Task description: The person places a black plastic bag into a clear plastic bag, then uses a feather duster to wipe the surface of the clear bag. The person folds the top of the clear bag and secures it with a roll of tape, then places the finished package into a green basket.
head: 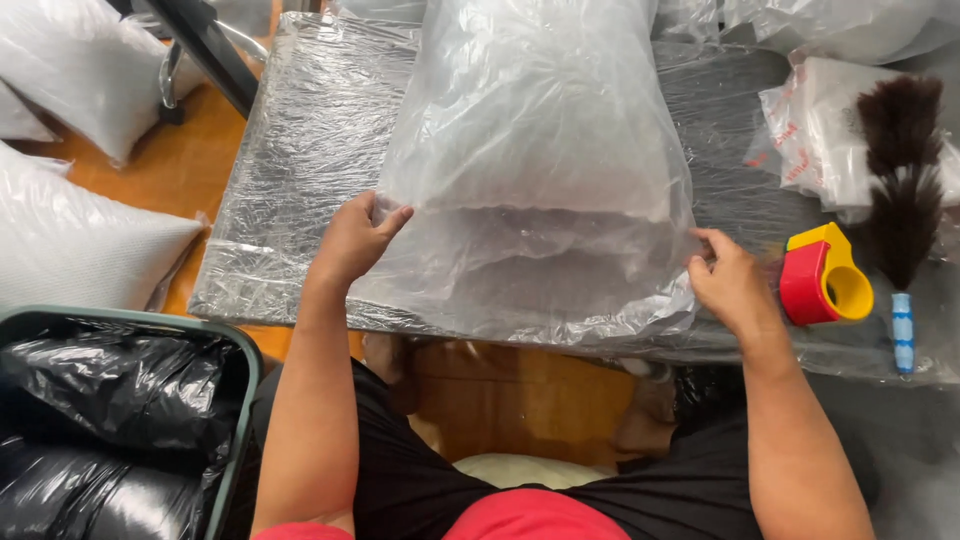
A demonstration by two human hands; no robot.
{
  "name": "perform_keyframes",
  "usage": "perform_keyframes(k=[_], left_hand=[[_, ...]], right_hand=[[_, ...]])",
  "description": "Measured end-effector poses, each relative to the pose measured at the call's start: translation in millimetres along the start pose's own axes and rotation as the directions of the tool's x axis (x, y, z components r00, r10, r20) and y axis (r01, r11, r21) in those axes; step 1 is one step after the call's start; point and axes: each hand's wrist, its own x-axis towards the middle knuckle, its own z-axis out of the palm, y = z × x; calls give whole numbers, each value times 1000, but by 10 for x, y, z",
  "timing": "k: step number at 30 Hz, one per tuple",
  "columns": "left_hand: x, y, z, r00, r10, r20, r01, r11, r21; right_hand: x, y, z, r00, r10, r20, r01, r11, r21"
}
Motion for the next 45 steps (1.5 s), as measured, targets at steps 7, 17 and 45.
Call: perform_keyframes(k=[7,17,45], left_hand=[[144,-77,-19,998,-21,62,25,997,-75],[273,459,228,978,-196,77,208,952,-226],[-134,1760,1422,486,860,-156,-834,510,210]], right_hand=[[-2,-21,-121,993,42,111,-29,994,-109],[-122,-858,-148,955,-167,-244,232,935,269],[-170,-1019,806,984,-66,-165,176,489,854]])
